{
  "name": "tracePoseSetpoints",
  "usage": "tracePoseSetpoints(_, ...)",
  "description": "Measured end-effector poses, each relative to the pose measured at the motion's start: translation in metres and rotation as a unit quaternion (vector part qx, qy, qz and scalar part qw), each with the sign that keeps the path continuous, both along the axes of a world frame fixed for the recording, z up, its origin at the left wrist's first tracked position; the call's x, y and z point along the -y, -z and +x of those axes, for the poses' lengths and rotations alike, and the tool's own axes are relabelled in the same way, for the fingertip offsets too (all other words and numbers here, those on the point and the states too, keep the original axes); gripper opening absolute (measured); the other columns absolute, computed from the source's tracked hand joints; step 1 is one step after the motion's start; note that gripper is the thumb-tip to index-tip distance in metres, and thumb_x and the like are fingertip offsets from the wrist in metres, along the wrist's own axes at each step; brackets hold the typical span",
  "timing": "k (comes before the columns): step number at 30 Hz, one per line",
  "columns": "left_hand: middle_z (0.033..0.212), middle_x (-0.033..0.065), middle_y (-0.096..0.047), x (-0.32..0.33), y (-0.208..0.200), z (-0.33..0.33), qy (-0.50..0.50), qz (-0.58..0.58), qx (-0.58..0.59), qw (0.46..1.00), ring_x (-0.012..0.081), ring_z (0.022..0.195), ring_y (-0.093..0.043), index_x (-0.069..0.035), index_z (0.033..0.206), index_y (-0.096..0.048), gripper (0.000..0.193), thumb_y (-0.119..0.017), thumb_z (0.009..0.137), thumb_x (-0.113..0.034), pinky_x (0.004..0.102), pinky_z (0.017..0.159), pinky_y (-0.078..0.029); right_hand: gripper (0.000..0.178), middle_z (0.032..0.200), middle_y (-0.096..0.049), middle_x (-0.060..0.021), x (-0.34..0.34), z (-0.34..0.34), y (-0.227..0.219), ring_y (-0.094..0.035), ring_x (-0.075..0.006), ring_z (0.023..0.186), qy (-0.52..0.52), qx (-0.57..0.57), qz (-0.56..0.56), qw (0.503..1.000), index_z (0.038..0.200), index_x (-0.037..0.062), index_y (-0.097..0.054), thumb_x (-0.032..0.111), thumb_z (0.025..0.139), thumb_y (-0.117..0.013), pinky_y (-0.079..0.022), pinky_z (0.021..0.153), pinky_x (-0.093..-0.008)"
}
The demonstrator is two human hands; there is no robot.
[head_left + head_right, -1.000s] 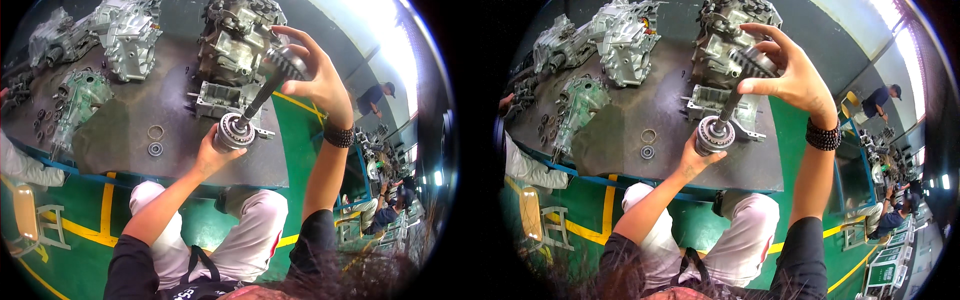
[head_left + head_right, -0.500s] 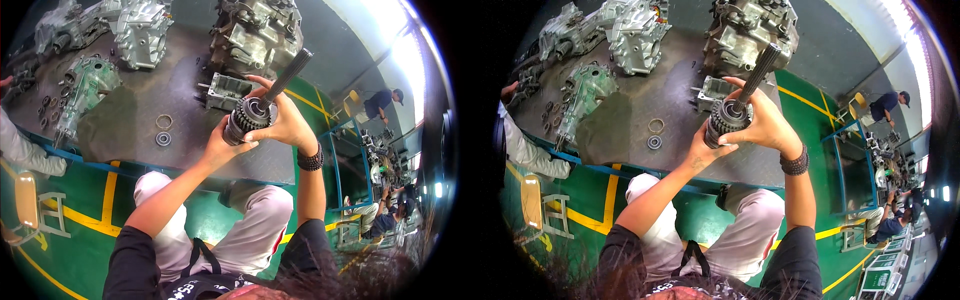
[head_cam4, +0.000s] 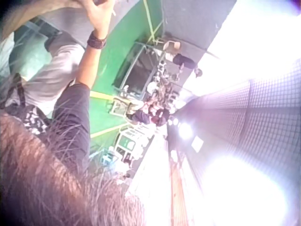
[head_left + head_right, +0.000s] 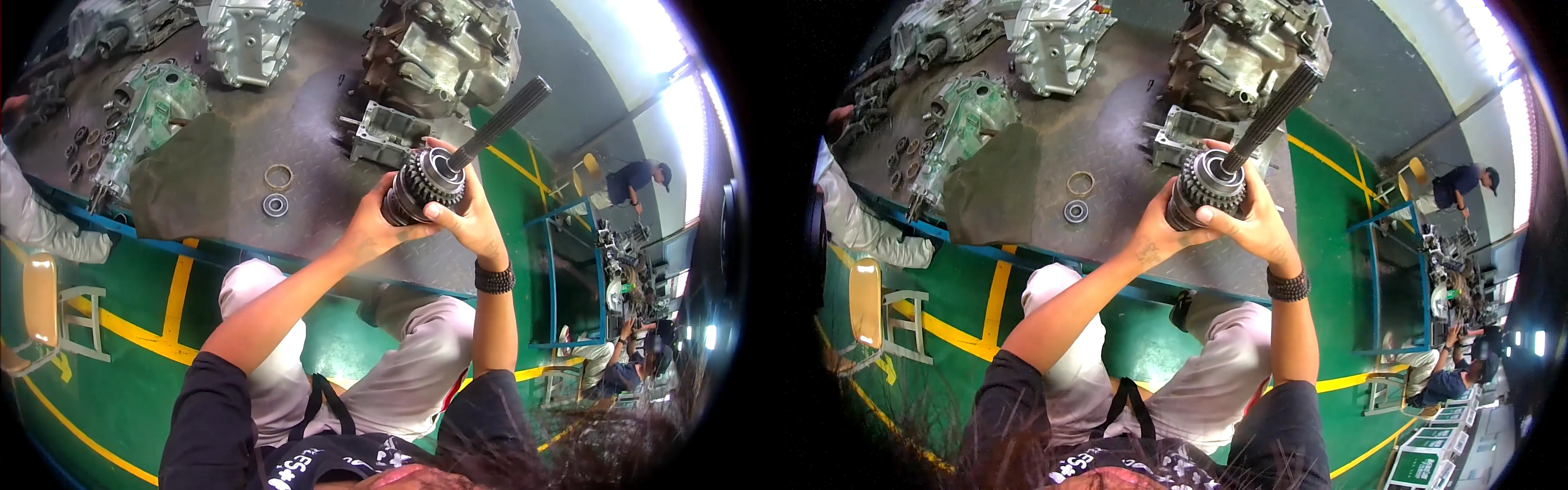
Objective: The person assembles a transmission shaft by sliding gears and rings onto the shaft by hand, then fits the completed gear shaft assembly into the gearbox housing.
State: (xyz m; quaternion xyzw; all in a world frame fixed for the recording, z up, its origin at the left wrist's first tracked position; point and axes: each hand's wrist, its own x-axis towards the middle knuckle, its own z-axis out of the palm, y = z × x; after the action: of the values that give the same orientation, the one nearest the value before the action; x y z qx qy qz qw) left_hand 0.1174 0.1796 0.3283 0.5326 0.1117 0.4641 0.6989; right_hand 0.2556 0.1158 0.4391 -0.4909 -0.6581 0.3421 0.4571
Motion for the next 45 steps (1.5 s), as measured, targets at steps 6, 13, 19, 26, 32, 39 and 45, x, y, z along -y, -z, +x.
tracePoseSetpoints(6, 0.123, 0.0065, -0.064, -0.008, 0.009, 0.001, 0.0, 0.019, -0.016, 1.0, 0.0155, 0.113, -0.061, -0.005, 0.131, -0.053, 0.081, -0.097, 0.065, -0.024, 0.0335, 0.1, -0.049, 0.09, 0.14, -0.053, -0.01, -0.003, -0.001, 0.0, -0.051, -0.0191, 0.129, 0.02, 0.049, 0.012, 0.999, 0.15, 0.0025, -0.04, 0.021, 0.077, -0.089, -0.039, 0.112, -0.0352)
tracePoseSetpoints(13, 0.119, 0.0054, -0.067, -0.005, 0.016, -0.002, -0.046, 0.045, -0.008, 0.998, 0.0137, 0.111, -0.061, -0.005, 0.128, -0.054, 0.077, -0.096, 0.065, -0.02, 0.033, 0.098, -0.049, 0.114, 0.15, -0.046, -0.0111, 0.001, -0.006, 0.0, -0.047, -0.0215, 0.137, 0.005, 0.035, 0.003, 0.999, 0.156, 0.0033, -0.031, 0.02, 0.065, -0.097, -0.035, 0.118, -0.038)
tracePoseSetpoints(19, 0.121, 0.0055, -0.066, -0.01, 0.017, -0.005, -0.025, 0.015, 0.019, 0.999, 0.0135, 0.112, -0.061, -0.005, 0.129, -0.053, 0.079, -0.097, 0.064, -0.017, 0.0326, 0.099, -0.049, 0.123, 0.159, -0.035, -0.0117, -0.004, -0.006, 0.016, -0.041, -0.023, 0.143, 0.036, 0.069, 0.046, 0.996, 0.158, 0.0027, -0.026, 0.02, 0.061, -0.099, -0.034, 0.12, -0.0393)
tracePoseSetpoints(26, 0.122, 0.0054, -0.065, -0.008, 0.023, 0.004, -0.028, 0.027, 0.014, 0.999, 0.0147, 0.113, -0.061, -0.005, 0.13, -0.053, 0.079, -0.096, 0.065, -0.021, 0.0327, 0.1, -0.049, 0.113, 0.156, -0.04, -0.0151, -0.005, -0.004, 0.008, -0.046, -0.0234, 0.139, -0.027, -0.05, 0.04, 0.998, 0.156, 0.0014, -0.029, 0.015, 0.066, -0.096, -0.035, 0.118, -0.0388)
tracePoseSetpoints(32, 0.123, 0.0063, -0.064, -0.009, 0.025, 0.011, -0.015, 0.006, 0.007, 1.0, 0.0147, 0.115, -0.061, -0.003, 0.131, -0.053, 0.08, -0.096, 0.067, -0.023, 0.0329, 0.101, -0.049, 0.092, 0.144, -0.054, -0.0199, -0.009, 0.005, 0.005, -0.052, -0.0266, 0.135, -0.007, 0.011, 0.038, 0.999, 0.148, -0.0025, -0.044, 0.02, 0.073, -0.091, -0.038, 0.115, -0.0402)
tracePoseSetpoints(39, 0.124, 0.006, -0.064, -0.006, 0.015, 0.018, -0.005, -0.003, 0.027, 1.0, 0.0147, 0.115, -0.061, -0.004, 0.131, -0.052, 0.08, -0.097, 0.066, -0.019, 0.033, 0.101, -0.05, 0.086, 0.143, -0.055, -0.0177, -0.004, 0.018, 0.009, -0.053, -0.0253, 0.133, 0.009, 0.005, 0.074, 0.997, 0.146, -0.002, -0.047, 0.018, 0.074, -0.09, -0.039, 0.114, -0.039)
tracePoseSetpoints(45, 0.124, 0.0062, -0.064, -0.004, 0.021, 0.02, -0.007, -0.006, 0.046, 0.999, 0.0146, 0.115, -0.062, -0.004, 0.132, -0.052, 0.08, -0.096, 0.067, -0.018, 0.0331, 0.101, -0.05, 0.083, 0.144, -0.055, -0.0152, -0.005, 0.015, 0.016, -0.052, -0.0238, 0.134, 0.006, 0.003, 0.083, 0.997, 0.145, -0.0017, -0.048, 0.013, 0.074, -0.089, -0.037, 0.115, -0.0375)
